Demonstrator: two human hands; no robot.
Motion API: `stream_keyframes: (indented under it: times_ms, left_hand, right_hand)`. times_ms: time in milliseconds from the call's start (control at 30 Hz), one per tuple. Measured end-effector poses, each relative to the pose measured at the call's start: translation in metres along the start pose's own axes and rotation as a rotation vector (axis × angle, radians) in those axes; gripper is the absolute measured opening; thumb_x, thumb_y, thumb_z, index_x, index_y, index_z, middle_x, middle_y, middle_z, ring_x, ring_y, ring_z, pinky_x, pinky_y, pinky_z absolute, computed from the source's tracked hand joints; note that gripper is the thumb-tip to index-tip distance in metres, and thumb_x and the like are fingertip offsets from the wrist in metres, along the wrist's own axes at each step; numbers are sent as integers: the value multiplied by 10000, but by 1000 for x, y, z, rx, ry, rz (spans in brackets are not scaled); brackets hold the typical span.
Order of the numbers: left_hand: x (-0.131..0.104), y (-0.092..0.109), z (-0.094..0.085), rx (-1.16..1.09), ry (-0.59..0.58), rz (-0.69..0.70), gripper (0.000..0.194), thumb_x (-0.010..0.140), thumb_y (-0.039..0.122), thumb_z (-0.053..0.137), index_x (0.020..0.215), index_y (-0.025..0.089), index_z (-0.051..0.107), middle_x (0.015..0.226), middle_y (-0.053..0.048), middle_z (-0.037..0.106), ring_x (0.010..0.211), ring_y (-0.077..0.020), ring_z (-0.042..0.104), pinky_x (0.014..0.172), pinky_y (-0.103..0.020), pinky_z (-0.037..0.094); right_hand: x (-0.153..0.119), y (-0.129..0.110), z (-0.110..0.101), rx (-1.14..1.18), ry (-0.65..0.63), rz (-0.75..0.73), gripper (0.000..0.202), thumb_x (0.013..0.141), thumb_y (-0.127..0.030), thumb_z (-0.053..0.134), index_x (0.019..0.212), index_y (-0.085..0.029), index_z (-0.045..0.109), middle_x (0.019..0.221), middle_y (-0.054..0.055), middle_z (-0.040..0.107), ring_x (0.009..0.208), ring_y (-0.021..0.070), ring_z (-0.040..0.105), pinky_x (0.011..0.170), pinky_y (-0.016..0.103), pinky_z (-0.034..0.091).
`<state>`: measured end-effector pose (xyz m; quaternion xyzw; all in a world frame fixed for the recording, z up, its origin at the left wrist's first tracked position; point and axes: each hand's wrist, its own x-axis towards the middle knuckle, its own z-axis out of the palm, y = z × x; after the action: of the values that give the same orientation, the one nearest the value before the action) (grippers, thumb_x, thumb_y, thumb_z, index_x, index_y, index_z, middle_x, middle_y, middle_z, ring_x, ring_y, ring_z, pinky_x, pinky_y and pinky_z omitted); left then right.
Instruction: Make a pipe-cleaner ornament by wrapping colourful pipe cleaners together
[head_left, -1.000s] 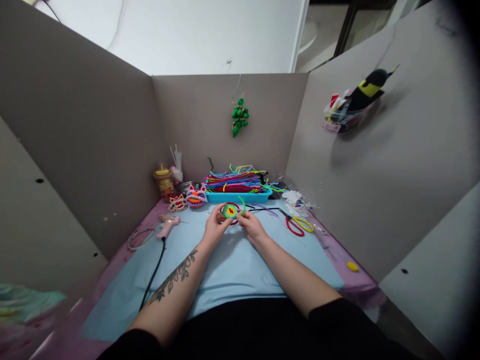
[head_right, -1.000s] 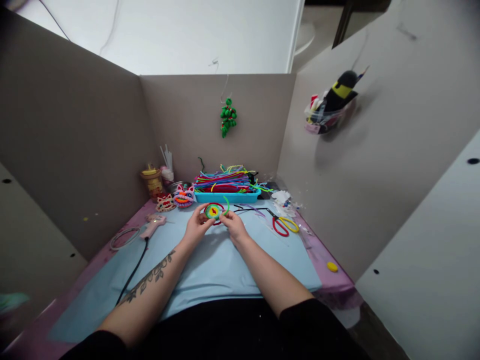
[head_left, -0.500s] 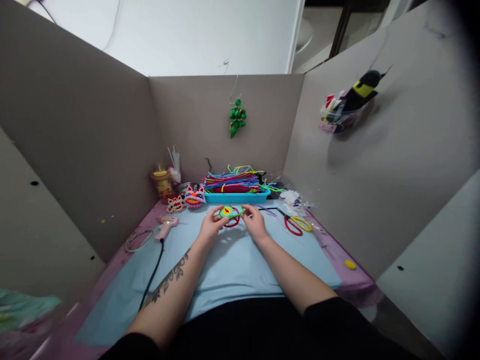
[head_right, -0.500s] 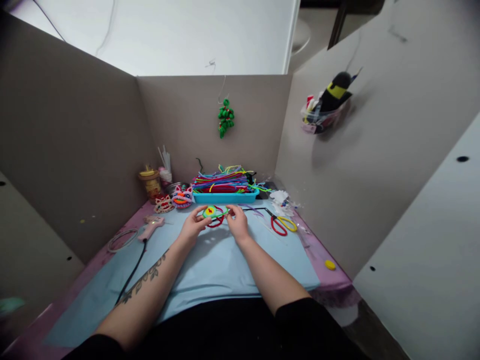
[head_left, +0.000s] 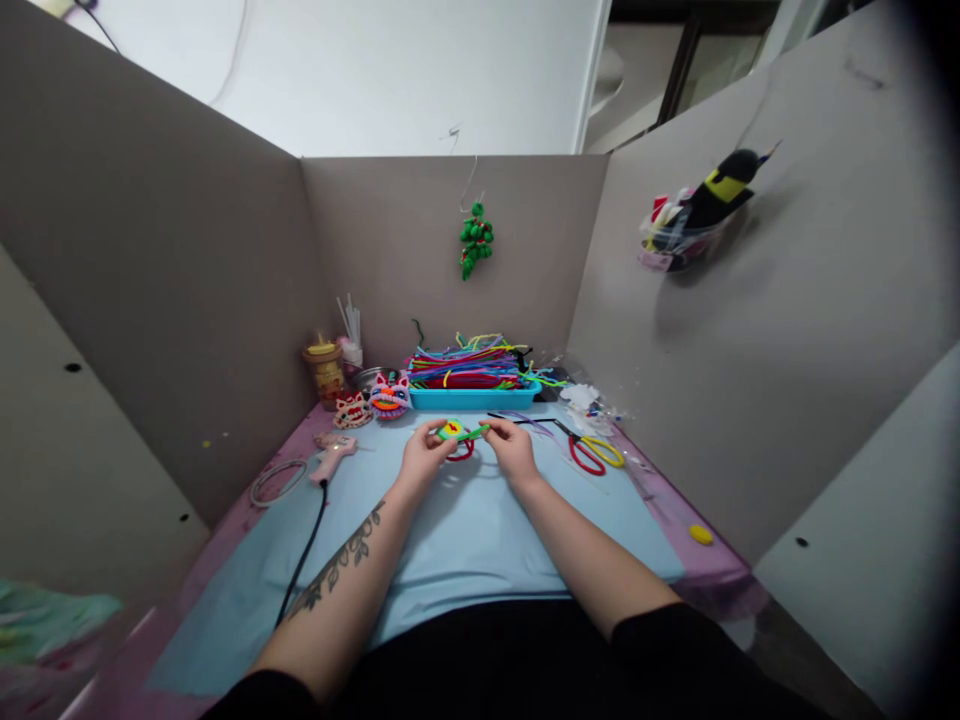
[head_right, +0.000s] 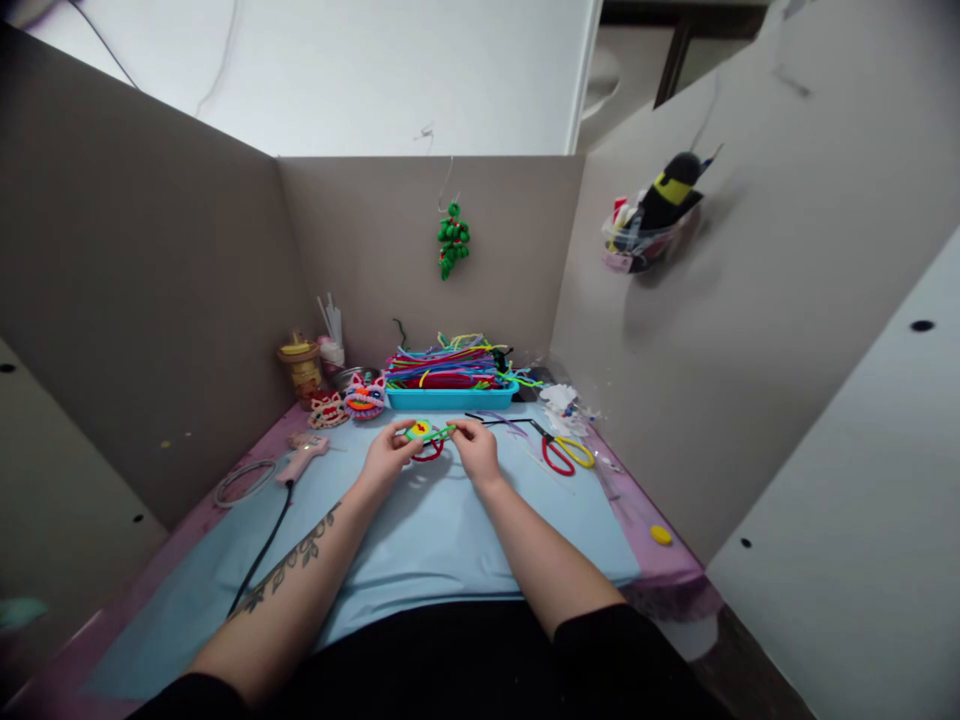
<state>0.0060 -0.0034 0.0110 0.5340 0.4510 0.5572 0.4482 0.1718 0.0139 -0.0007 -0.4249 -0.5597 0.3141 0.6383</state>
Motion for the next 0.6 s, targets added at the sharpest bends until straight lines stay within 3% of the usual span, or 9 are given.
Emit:
stream_keyframes:
  times_ms: [200, 400, 500, 600]
  left_hand:
    - [0, -2, 0, -51, -54, 23, 573, 588, 362, 757, 1059, 110, 552, 527, 47, 517, 470, -79, 473, 466, -185, 329]
    - [-1, 0, 1, -84, -62, 19, 586, 590, 370, 757, 1072, 122, 533, 549, 47, 536, 488, -88, 515, 489, -190, 378]
    - [-3, 3, 3, -142, -59, -18, 639, 569, 376, 769, 1093, 133, 497, 588, 35, 562, 564, -132, 595, 523, -208, 426]
    - [-4, 5, 4, -180, -51, -38, 677, 555, 381, 777, 1104, 141, 463, 587, 37, 566, 609, -164, 631, 545, -225, 451]
  right_hand:
    - [0, 0, 6, 285, -8, 173, 234, 576, -304, 706, 752, -188, 603, 639, -16, 600, 576, 126, 529, 587, 269, 431]
    - [-3, 2, 10, 292, -94, 304, 275, 515, -318, 738, 680, -187, 560, 561, -39, 561, 521, 109, 476, 514, 232, 352]
    - [-4, 6, 10, 264, -154, 295, 253, 531, -341, 731, 654, -185, 575, 578, -33, 562, 553, 119, 481, 569, 251, 367]
    - [-4, 9, 9, 181, -118, 238, 225, 545, -348, 724, 649, -187, 605, 719, 2, 604, 718, 167, 539, 717, 302, 401]
